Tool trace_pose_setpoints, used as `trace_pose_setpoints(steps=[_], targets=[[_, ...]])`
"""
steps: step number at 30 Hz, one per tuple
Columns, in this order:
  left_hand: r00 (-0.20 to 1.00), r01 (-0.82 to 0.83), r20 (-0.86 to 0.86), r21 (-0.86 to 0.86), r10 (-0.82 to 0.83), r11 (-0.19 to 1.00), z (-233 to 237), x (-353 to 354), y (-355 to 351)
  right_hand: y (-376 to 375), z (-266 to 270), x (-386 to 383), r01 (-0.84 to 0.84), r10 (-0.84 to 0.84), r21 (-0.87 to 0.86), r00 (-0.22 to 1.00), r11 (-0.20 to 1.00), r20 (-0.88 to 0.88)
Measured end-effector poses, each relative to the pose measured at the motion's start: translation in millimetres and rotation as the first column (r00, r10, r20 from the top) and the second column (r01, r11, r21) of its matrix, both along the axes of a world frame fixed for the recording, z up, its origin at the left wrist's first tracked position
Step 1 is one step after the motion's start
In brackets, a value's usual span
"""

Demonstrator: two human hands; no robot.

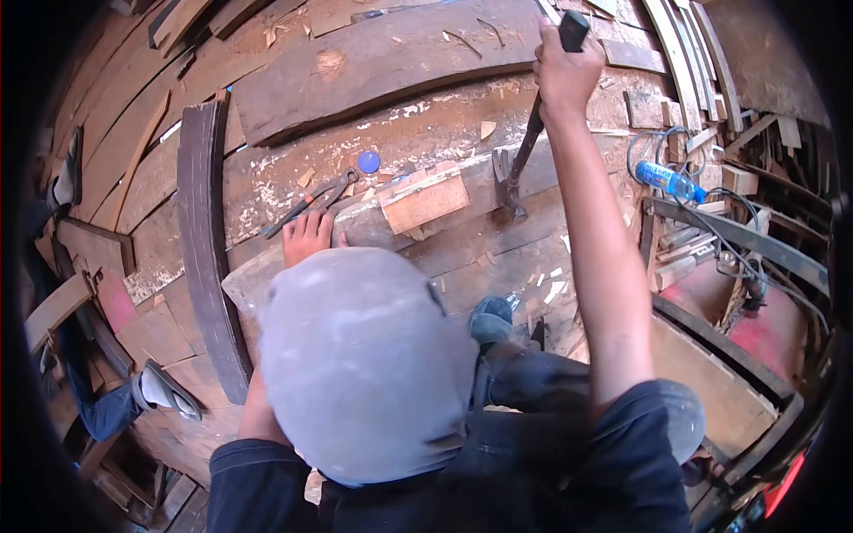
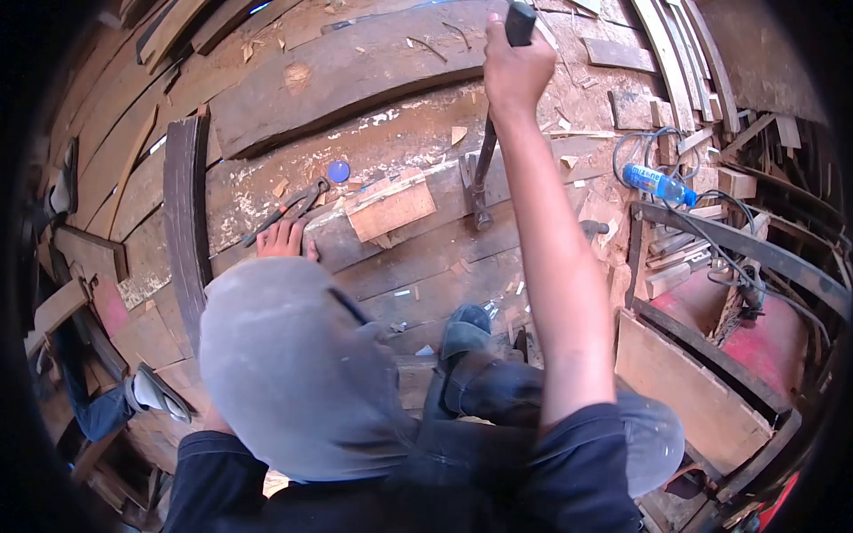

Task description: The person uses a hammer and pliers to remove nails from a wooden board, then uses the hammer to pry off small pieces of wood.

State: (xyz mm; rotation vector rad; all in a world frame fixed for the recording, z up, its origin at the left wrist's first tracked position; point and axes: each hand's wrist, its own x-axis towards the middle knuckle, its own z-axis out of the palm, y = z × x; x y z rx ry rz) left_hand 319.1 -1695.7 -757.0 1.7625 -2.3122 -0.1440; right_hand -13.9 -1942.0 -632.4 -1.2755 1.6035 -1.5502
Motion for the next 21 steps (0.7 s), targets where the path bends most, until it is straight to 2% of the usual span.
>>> trace_pose_setpoints(steps=[2,4,6,8,10,12,18,21], targets=[[1.0,-0.01,0.006,0.064,0.009,0.998,-0.1,-0.7,0.8,35.8,20.8,-5.4,0.051,-0.05,0.001,0.984,0.999,0.172],[0.999,-0.026,0.03,0.091,0.023,0.996,-4.3,-1.0,1.6,86.9,40.8,-14.3,0.149,-0.117,-0.088,0.947,0.985,0.3],[0.998,-0.032,0.051,0.11,0.027,0.993,-3.6,-0.8,0.8,138.7,42.4,-30.9,0.387,-0.312,-0.072,0.828,0.919,0.465],[0.997,-0.028,0.072,0.082,0.022,0.996,-7.8,-0.2,2.1,179.4,37.5,-48.4,0.415,-0.341,-0.102,0.845,0.904,0.412],[0.998,-0.011,0.07,0.054,0.007,0.998,-7.9,-0.6,0.9,180.7,39.7,-63.0,0.415,-0.331,-0.074,0.808,0.907,0.487],[0.999,0.011,0.044,0.03,-0.012,0.999,-7.0,-0.6,1.5,165.7,39.7,-71.9,0.37,-0.297,-0.03,0.788,0.928,0.539],[0.999,0.0,0.036,0.038,-0.001,0.999,-2.4,-3.5,2.3,98.5,47.0,-36.3,0.059,-0.073,0.06,0.96,0.996,0.269],[1.0,-0.015,0.028,0.062,0.013,0.998,-4.5,-2.8,2.1,69.3,42.7,-20.4,-0.032,0.011,0.107,0.98,0.994,0.198]])
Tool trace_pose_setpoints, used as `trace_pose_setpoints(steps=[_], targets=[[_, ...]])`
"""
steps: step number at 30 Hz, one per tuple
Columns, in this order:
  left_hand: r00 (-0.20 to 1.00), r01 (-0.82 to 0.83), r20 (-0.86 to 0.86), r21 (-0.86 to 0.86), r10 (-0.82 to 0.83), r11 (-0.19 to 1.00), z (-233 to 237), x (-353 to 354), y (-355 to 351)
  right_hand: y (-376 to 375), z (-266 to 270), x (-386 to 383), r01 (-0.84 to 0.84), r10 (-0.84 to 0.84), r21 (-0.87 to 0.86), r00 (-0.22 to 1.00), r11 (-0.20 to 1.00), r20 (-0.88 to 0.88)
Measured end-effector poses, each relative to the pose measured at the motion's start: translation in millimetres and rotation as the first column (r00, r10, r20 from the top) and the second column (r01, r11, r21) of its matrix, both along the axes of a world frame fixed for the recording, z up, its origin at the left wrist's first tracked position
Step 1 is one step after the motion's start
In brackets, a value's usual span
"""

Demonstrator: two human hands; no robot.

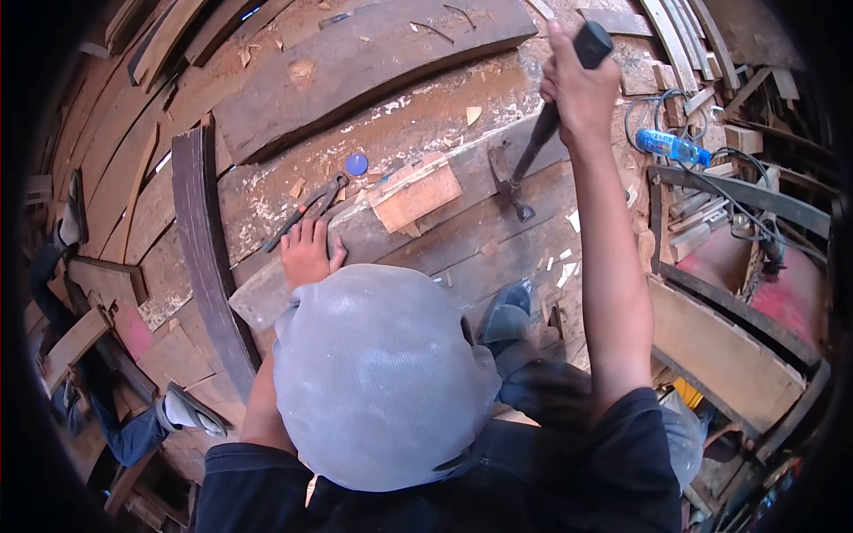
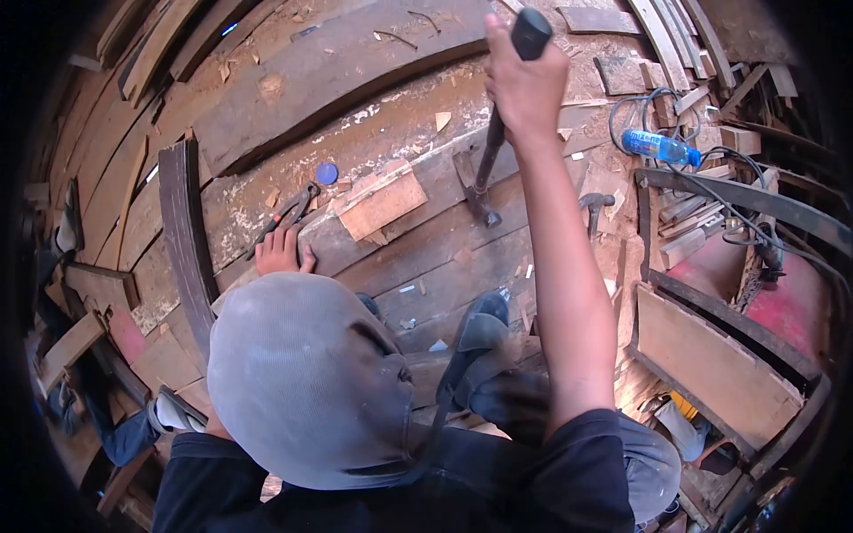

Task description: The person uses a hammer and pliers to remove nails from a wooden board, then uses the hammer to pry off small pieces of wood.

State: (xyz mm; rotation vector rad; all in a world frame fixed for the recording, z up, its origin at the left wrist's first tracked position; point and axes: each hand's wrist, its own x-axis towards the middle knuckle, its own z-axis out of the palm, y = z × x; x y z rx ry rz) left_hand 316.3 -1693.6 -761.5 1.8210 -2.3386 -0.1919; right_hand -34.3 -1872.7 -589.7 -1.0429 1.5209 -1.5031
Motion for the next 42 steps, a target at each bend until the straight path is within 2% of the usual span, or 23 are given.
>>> trace_pose_setpoints(steps=[4,6,9,10,13,14,17,20,21,23,25,27,29,32,35,42], targets=[[1.0,-0.011,-0.01,0.01,0.011,1.0,3.0,-0.1,0.0,-36.8,-15.2,15.6,-0.061,0.063,0.022,0.992,0.998,-0.111],[1.0,-0.019,-0.007,0.026,0.019,0.999,6.7,-0.8,-0.7,-46.9,-14.2,29.5,0.018,-0.002,0.099,0.987,0.995,-0.163],[1.0,-0.013,-0.025,0.014,0.013,1.0,8.7,-0.2,-1.3,-65.0,-20.2,39.2,-0.041,0.043,0.014,0.929,0.999,-0.369],[1.0,-0.012,-0.026,0.014,0.012,1.0,9.3,0.1,-1.7,-70.2,-21.8,43.8,-0.037,0.046,0.034,0.942,0.999,-0.334],[0.999,-0.008,-0.032,0.011,0.008,1.0,9.2,0.6,-2.3,-78.5,-26.0,39.4,0.026,0.06,0.212,0.92,0.977,-0.388],[0.999,-0.011,-0.031,0.007,0.011,1.0,8.6,0.6,-2.5,-79.6,-28.9,39.3,-0.021,0.066,0.161,0.956,0.987,-0.284],[1.0,-0.012,-0.011,0.018,0.012,1.0,6.6,1.1,-1.2,-77.2,-32.4,38.1,-0.013,0.029,0.058,0.958,0.998,-0.287],[1.0,-0.011,0.0,0.021,0.011,1.0,5.9,1.9,-2.6,-61.2,-30.8,30.1,0.005,-0.019,-0.073,0.983,0.997,-0.183],[1.0,-0.014,0.001,0.023,0.014,1.0,5.5,1.7,-2.1,-52.8,-24.4,26.9,0.092,-0.105,-0.076,0.977,0.993,-0.188],[1.0,-0.018,-0.017,0.025,0.018,1.0,7.5,0.5,-1.0,-22.8,-10.4,17.5,0.155,-0.157,-0.13,0.988,0.979,-0.006],[0.999,-0.023,-0.033,0.038,0.024,0.999,10.6,-0.8,-3.2,12.1,10.2,13.2,0.291,-0.281,-0.165,0.956,0.943,0.079],[0.998,-0.038,-0.041,0.06,0.041,0.997,15.1,-2.0,-4.5,45.8,5.9,-25.1,0.512,-0.462,-0.182,0.849,0.84,0.257],[0.999,-0.045,-0.022,0.066,0.046,0.997,15.0,-1.9,-3.0,72.5,-9.5,-61.8,0.468,-0.32,-0.272,0.835,0.841,0.448],[0.999,-0.026,-0.02,0.04,0.027,0.999,7.9,-2.1,-3.6,77.7,-13.8,-75.6,0.422,-0.306,-0.238,0.863,0.875,0.402],[1.0,-0.023,-0.004,0.023,0.023,0.999,5.7,-0.1,-1.7,60.8,2.8,-44.3,0.367,-0.334,-0.111,0.913,0.924,0.235],[1.0,-0.019,0.011,0.017,0.019,1.0,4.1,0.0,-1.5,0.8,9.8,-0.9,-0.025,0.026,-0.028,0.998,0.999,0.052]])
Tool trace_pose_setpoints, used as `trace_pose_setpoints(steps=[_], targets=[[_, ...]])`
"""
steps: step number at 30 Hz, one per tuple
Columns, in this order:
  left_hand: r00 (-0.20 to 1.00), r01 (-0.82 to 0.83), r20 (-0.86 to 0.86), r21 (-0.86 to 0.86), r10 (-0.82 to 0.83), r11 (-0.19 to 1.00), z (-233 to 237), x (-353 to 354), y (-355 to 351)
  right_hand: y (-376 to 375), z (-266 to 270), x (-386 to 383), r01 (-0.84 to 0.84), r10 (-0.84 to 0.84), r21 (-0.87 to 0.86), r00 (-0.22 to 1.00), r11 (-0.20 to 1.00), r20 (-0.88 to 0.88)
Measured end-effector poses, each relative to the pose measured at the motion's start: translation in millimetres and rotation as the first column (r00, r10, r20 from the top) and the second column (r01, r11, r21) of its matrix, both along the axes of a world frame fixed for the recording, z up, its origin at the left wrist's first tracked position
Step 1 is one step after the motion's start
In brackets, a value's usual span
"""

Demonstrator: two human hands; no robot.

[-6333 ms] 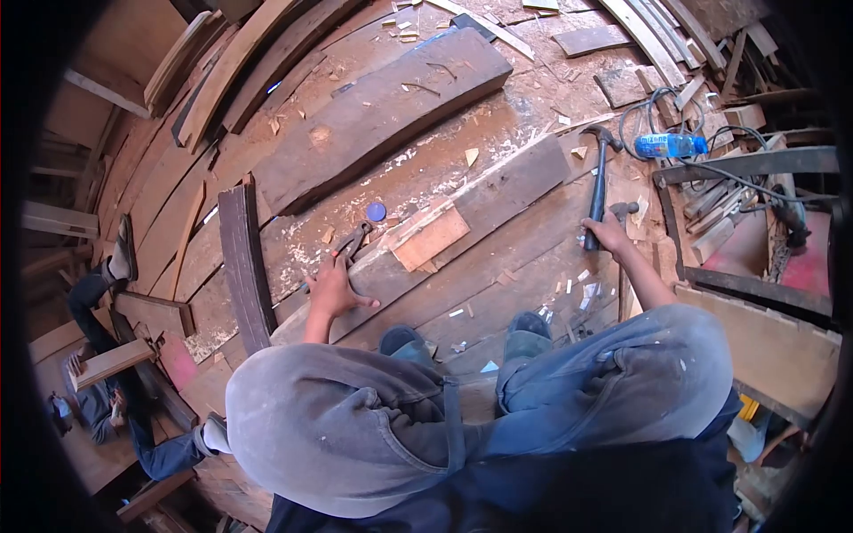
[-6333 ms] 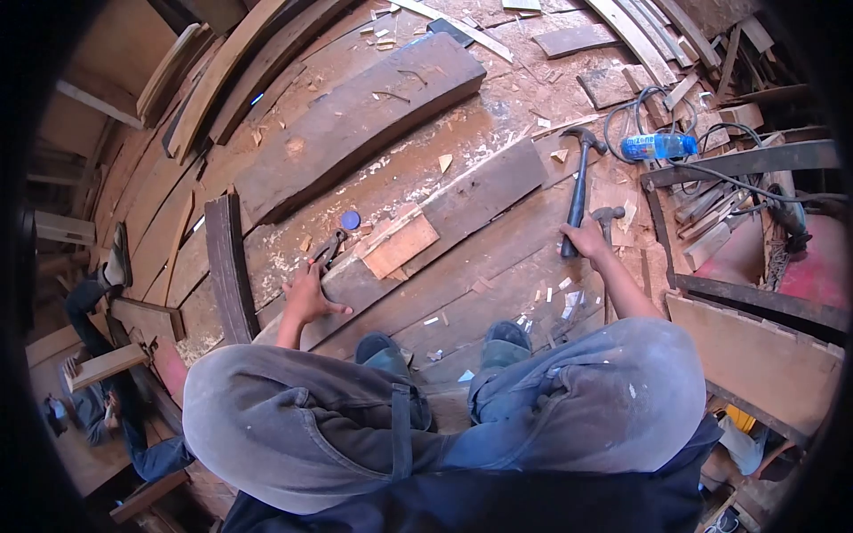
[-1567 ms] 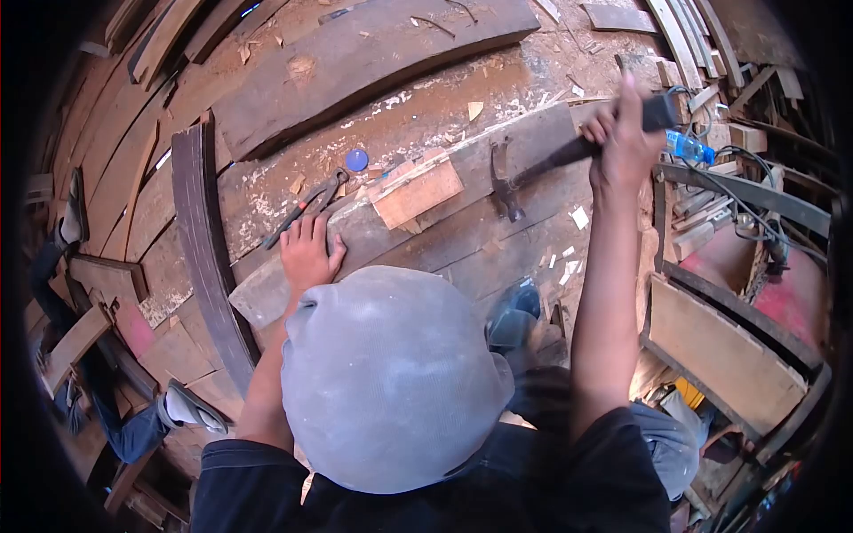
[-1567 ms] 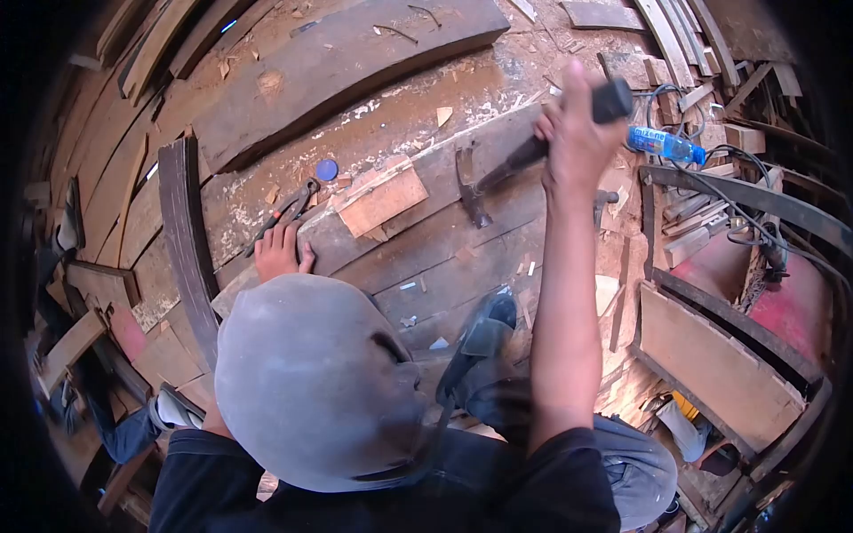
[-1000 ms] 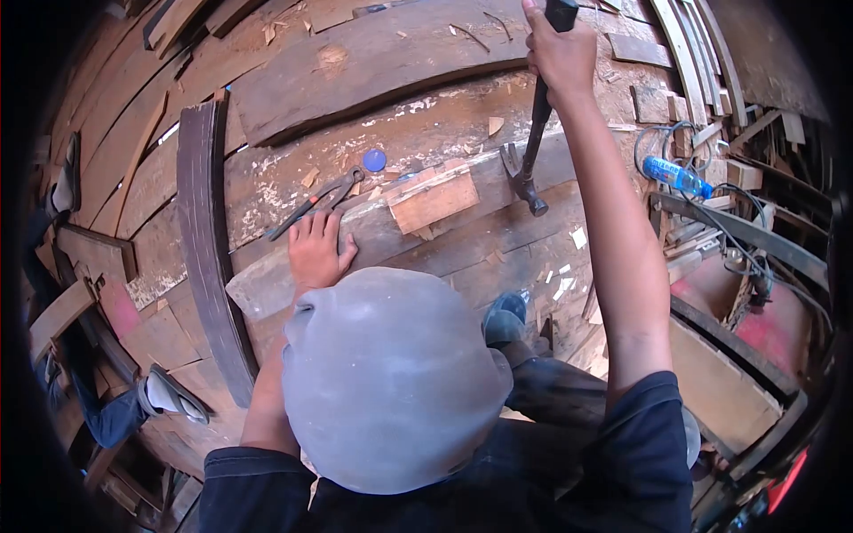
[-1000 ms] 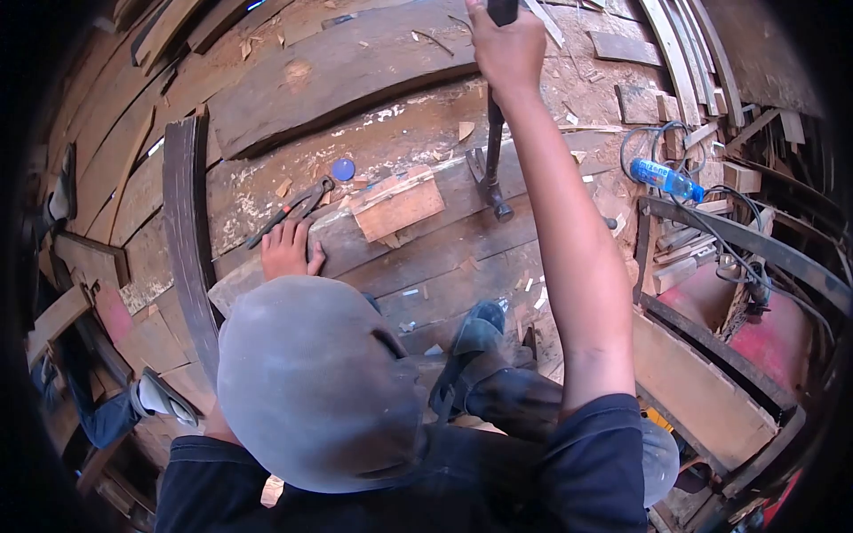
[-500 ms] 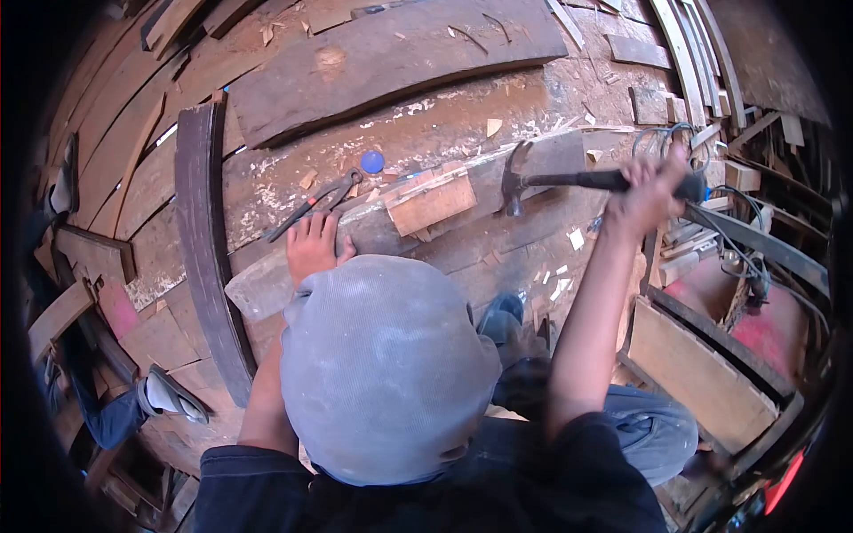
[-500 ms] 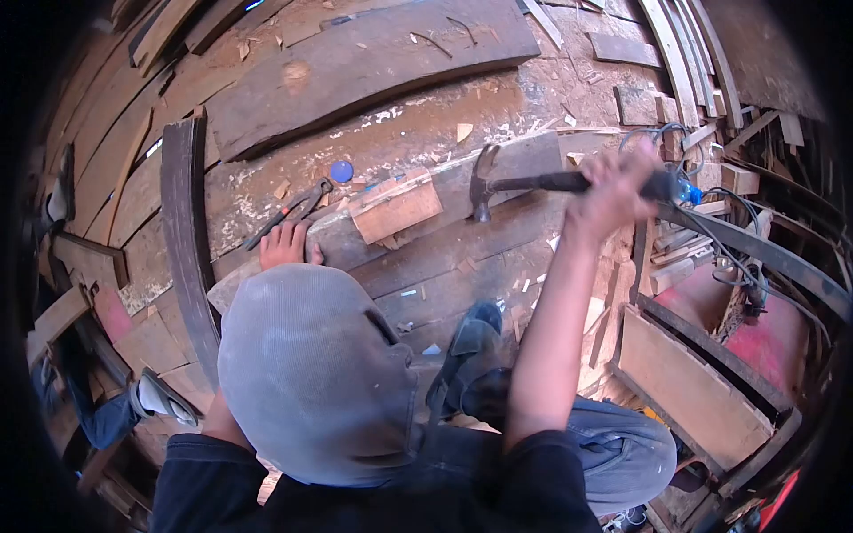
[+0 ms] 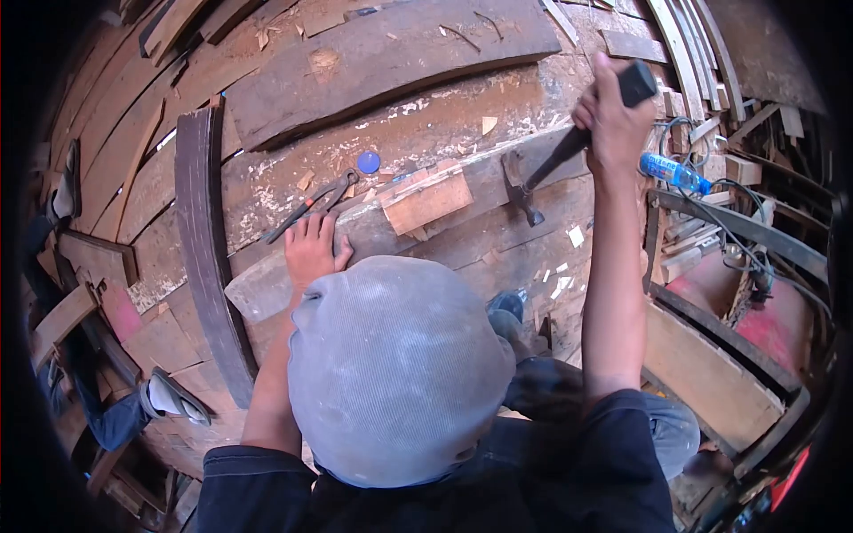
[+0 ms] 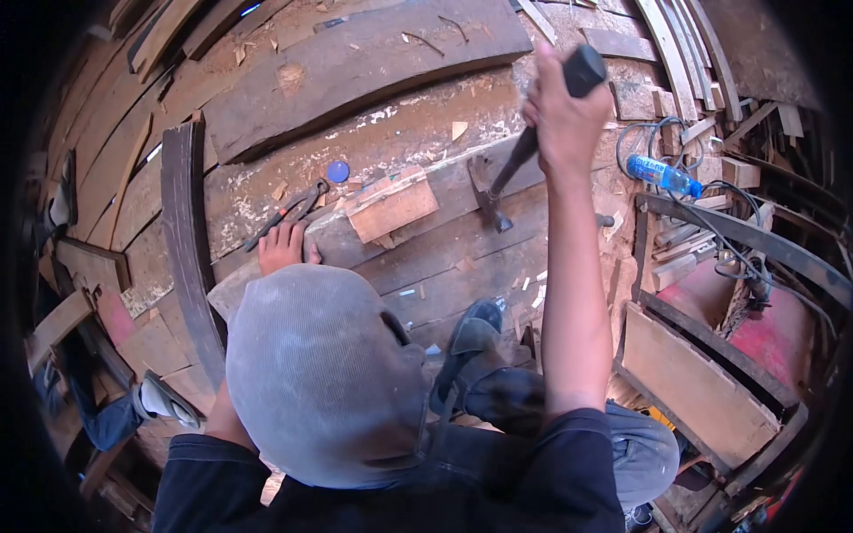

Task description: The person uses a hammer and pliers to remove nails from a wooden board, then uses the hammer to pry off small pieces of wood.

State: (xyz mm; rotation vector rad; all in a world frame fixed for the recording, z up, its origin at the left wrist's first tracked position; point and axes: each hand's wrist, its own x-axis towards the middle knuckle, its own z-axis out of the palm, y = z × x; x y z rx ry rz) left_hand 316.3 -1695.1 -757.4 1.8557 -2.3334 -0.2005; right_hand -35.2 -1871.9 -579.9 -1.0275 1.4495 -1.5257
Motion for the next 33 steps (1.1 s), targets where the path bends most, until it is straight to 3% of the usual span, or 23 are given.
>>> trace_pose_setpoints(steps=[3,8,15,19,29,33], targets=[[1.0,-0.003,-0.006,0.002,0.003,1.0,2.9,-0.5,-0.8,-19.0,-3.3,20.5,-0.116,0.119,0.05,0.991,0.992,-0.059],[1.0,-0.001,-0.009,0.026,0.001,1.0,5.1,0.7,-1.3,-44.0,-17.8,35.5,-0.103,0.112,0.052,0.966,0.993,-0.235],[1.0,-0.006,-0.022,0.035,0.007,0.999,3.1,2.1,-0.4,-77.5,-19.0,44.3,-0.164,0.167,0.032,0.964,0.986,-0.209],[0.999,-0.004,-0.032,0.029,0.005,1.0,1.7,5.0,-1.0,-78.5,-22.0,52.9,-0.14,0.154,0.067,0.854,0.988,-0.497],[0.999,-0.004,-0.035,0.045,0.005,0.999,2.8,4.6,-1.8,-81.9,-36.6,53.7,-0.142,0.17,0.093,0.872,0.985,-0.459],[0.999,-0.012,-0.036,0.049,0.014,0.999,4.2,3.7,-1.5,-78.8,-36.5,58.6,-0.163,0.194,0.105,0.831,0.981,-0.521]])
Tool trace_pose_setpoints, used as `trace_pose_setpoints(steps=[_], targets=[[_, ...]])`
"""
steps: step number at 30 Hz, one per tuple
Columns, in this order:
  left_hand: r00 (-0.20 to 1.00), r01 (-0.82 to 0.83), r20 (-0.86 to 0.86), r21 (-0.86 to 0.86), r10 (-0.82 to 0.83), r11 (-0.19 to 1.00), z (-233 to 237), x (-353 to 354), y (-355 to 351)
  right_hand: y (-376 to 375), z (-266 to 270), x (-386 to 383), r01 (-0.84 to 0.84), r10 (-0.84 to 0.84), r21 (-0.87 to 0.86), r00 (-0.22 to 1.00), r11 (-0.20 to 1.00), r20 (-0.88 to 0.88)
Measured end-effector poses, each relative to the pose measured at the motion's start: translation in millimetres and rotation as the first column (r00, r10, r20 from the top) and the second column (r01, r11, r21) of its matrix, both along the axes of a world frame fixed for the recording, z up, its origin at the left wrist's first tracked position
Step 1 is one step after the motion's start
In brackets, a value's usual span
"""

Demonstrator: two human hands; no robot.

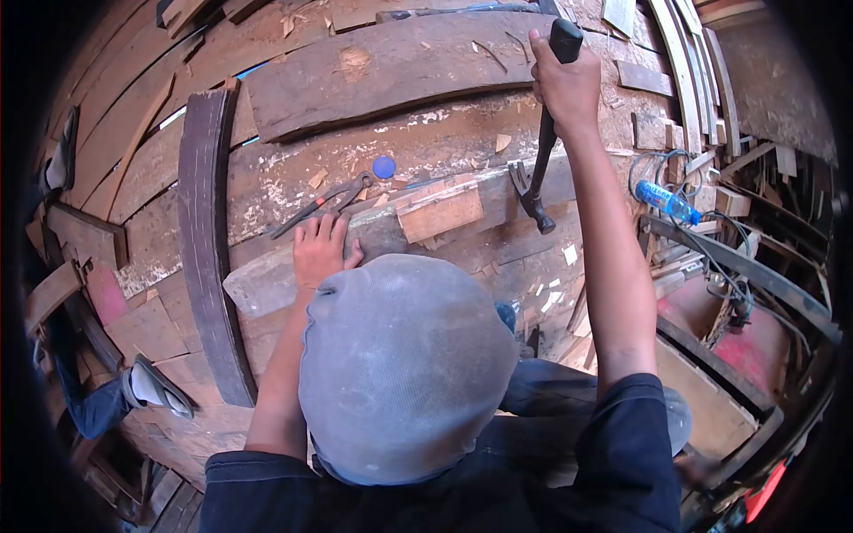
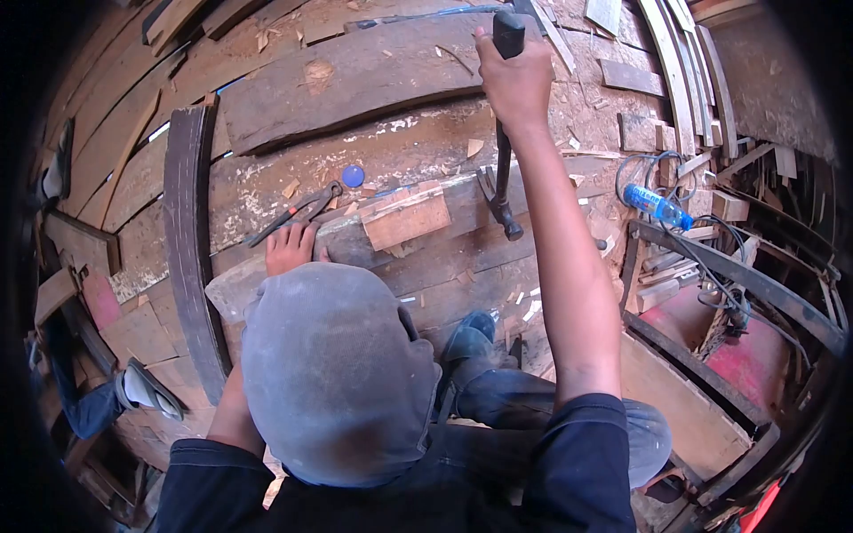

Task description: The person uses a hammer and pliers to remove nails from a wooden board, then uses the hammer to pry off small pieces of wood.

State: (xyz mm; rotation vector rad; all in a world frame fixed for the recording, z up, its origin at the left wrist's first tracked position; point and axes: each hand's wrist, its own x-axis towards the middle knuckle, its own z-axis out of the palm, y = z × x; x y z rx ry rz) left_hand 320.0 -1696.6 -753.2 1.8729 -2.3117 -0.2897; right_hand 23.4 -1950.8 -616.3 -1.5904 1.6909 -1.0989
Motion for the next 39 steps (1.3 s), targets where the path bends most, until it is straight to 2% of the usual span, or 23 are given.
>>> trace_pose_setpoints(steps=[8,11,15,18,20,22,23,24,26,27,28,33,36,39], targets=[[1.0,-0.006,-0.018,0.016,0.006,1.0,1.6,0.1,0.0,8.7,-8.1,-1.7,0.045,-0.054,-0.128,0.996,0.991,-0.074],[1.0,0.001,-0.016,0.0,-0.001,1.0,0.3,0.3,0.0,0.3,-13.9,-12.4,0.053,-0.056,-0.151,0.998,0.987,-0.015],[1.0,-0.003,-0.006,-0.001,0.003,1.0,-1.2,-0.1,0.6,-9.7,3.9,-12.9,0.166,-0.155,-0.033,0.963,0.986,0.219],[1.0,-0.008,0.011,0.009,0.008,1.0,-1.0,-1.2,0.6,-5.3,3.2,-16.5,0.225,-0.207,-0.045,0.946,0.973,0.25],[1.0,-0.017,0.015,0.024,0.016,1.0,-1.4,-2.2,0.0,27.6,17.6,-22.2,0.236,-0.175,-0.06,0.846,0.97,0.504],[0.999,-0.032,0.023,0.034,0.031,0.999,-2.4,-1.4,-0.8,70.7,28.6,-41.8,0.425,-0.29,-0.108,0.76,0.899,0.581],[0.999,-0.034,0.026,0.036,0.033,0.999,-4.1,-0.4,-0.8,94.0,34.1,-50.1,0.607,-0.416,-0.078,0.626,0.791,0.659],[0.999,-0.034,0.025,0.037,0.033,0.999,-5.5,-0.4,-0.1,118.9,32.9,-64.3,0.65,-0.444,-0.083,0.6,0.755,0.666],[0.998,-0.043,0.043,0.025,0.042,0.999,-10.3,-0.4,-2.1,159.4,24.7,-96.7,0.694,-0.454,-0.015,0.486,0.72,0.747],[0.998,-0.039,0.053,0.028,0.037,0.999,-10.6,-0.3,0.9,174.4,10.3,-119.6,0.677,-0.384,-0.072,0.498,0.732,0.777],[0.998,-0.037,0.06,0.036,0.035,0.999,-9.3,-0.6,3.5,182.0,6.6,-127.0,0.716,-0.388,-0.066,0.451,0.696,0.804],[0.997,-0.02,0.075,-0.004,0.02,1.0,-8.3,-2.0,0.9,210.3,-25.4,-175.2,0.743,-0.316,0.052,0.22,0.667,0.923],[0.998,-0.018,0.061,-0.027,0.02,0.999,-7.5,-3.0,2.1,229.3,-38.6,-192.1,0.695,-0.249,0.057,0.179,0.716,0.952],[0.999,0.004,0.055,-0.067,0.0,0.998,-7.9,-2.6,0.9,209.8,-3.5,-168.9,0.663,-0.281,0.011,0.301,0.748,0.911]])
